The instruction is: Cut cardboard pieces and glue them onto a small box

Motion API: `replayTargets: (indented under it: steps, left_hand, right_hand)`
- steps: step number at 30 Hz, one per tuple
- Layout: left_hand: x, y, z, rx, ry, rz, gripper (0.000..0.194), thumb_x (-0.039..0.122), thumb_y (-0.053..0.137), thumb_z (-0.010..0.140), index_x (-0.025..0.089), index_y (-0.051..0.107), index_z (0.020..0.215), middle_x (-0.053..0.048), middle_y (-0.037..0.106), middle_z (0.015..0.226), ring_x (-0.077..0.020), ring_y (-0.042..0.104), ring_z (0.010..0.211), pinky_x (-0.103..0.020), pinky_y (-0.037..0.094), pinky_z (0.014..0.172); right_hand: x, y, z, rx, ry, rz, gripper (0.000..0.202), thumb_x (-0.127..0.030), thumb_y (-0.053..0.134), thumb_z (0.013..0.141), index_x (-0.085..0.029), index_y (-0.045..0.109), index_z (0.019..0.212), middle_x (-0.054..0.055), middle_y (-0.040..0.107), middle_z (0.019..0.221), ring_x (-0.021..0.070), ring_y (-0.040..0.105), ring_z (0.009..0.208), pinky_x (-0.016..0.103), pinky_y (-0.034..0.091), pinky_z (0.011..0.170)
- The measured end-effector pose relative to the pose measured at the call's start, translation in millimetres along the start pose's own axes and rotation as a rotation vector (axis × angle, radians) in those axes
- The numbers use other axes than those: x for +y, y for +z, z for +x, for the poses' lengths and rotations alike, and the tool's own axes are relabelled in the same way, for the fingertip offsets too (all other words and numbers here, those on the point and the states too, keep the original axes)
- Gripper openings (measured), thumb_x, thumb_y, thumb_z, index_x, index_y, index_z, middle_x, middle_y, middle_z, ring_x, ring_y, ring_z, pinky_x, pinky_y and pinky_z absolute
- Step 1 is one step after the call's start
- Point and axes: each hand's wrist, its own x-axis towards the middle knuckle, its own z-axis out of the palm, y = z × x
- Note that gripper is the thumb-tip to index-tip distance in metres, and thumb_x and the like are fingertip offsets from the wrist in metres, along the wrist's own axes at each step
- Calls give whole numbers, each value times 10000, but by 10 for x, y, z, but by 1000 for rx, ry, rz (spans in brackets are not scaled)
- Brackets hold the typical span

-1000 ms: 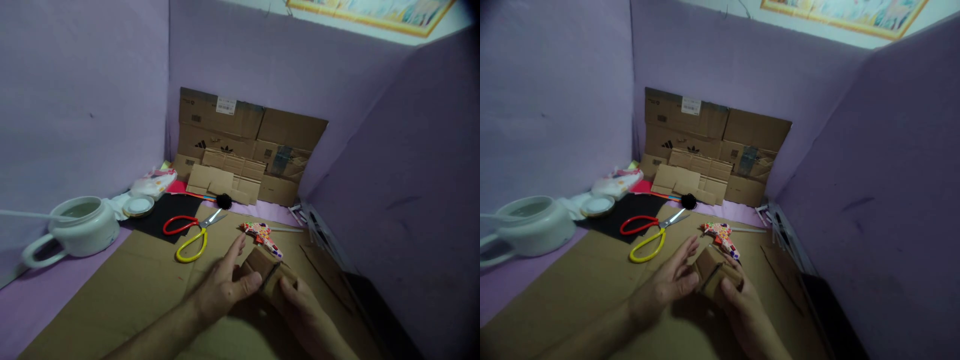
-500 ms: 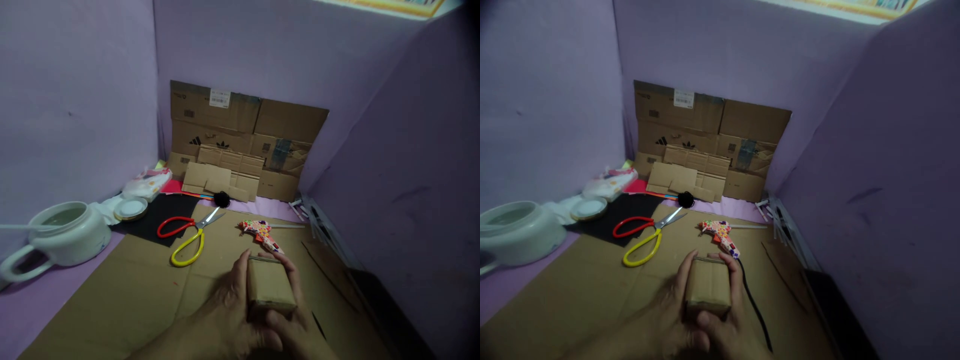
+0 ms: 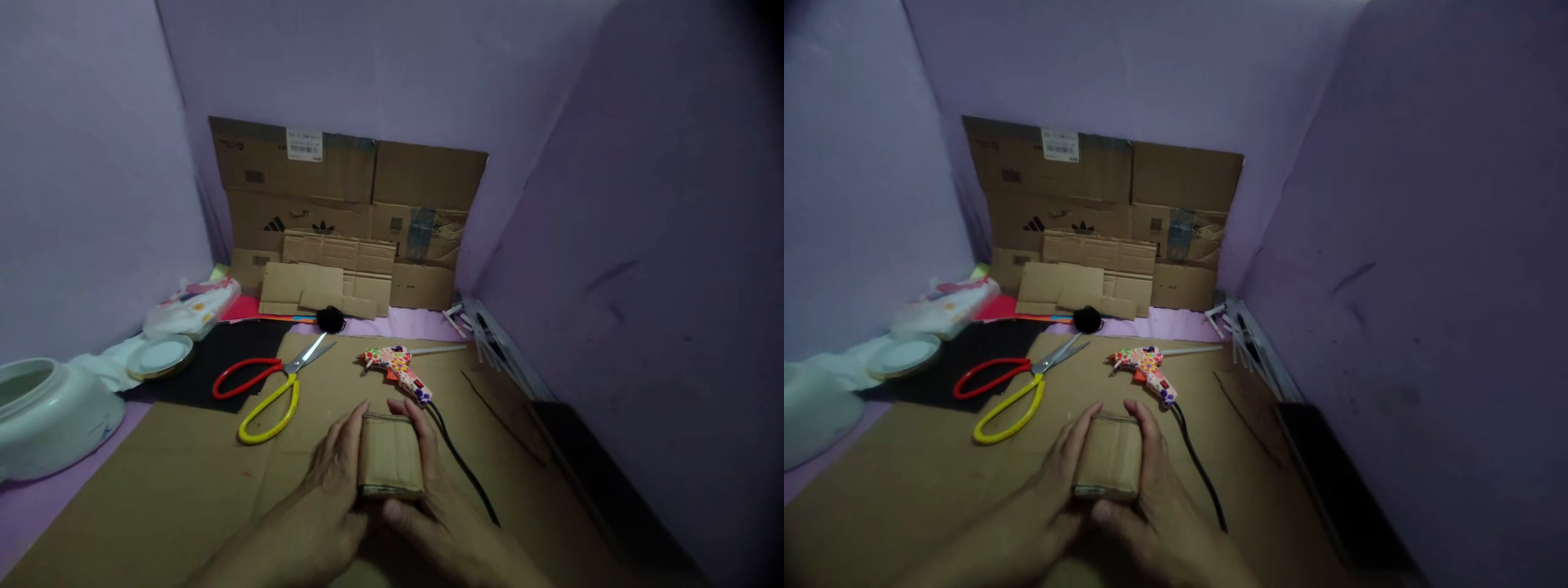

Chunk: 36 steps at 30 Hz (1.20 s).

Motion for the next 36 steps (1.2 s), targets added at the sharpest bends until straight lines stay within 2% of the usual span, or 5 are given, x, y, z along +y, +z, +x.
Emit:
replayTargets:
  steps: [5, 16, 21, 28, 36]
  left_hand:
    - [5, 50, 16, -5, -27, -88, 849, 212, 487, 746, 145, -3, 1436, -150, 59, 1530, -279, 46, 1406, -496, 144, 1123]
    - [27, -106, 132, 261, -46, -226, 716, 249, 657, 671, 193, 356, 1318, -135, 492, 1321, -332, 433, 1232, -490, 347, 1017]
    - [30, -211, 151, 239, -84, -189, 724, 195, 653, 635, 164, 362, 1297, -133, 497, 1313, -302, 451, 1213, -455, 343, 1021]
    - [36, -241, 139, 135, -116, -261, 991, 173, 685, 576, 148, 161, 1417, -155, 366, 1425, -297, 335, 1311, -438, 262, 1082]
    - [41, -271, 137, 89, -179, -89, 1048, 216, 695, 557, 125, 133, 1437, -179, 329, 1421, -329, 298, 1311, -469, 234, 1079]
  right_hand:
    - [11, 2, -8, 38, 14, -15, 910, -593, 523, 799, -192, 26, 1447, 150, 164, 1509, 302, 183, 1378, 468, 205, 1104]
    - [26, -166, 55, 225, -173, -172, 871, -585, 596, 754, -241, 187, 1441, 104, 279, 1490, 303, 246, 1360, 450, 219, 1099]
    - [22, -510, 272, 586, 239, -348, 474, -503, 387, 883, -154, 523, 1174, 136, 591, 1181, 253, 574, 1028, 350, 464, 823]
    - [13, -536, 831, 298, 434, -565, 430, -522, 596, 721, -160, 684, 936, 130, 710, 844, 307, 646, 779, 337, 416, 626]
    - [92, -448, 918, 307, 518, -454, 419, -403, 640, 698, -140, 668, 1022, 160, 697, 882, 361, 620, 858, 362, 407, 632]
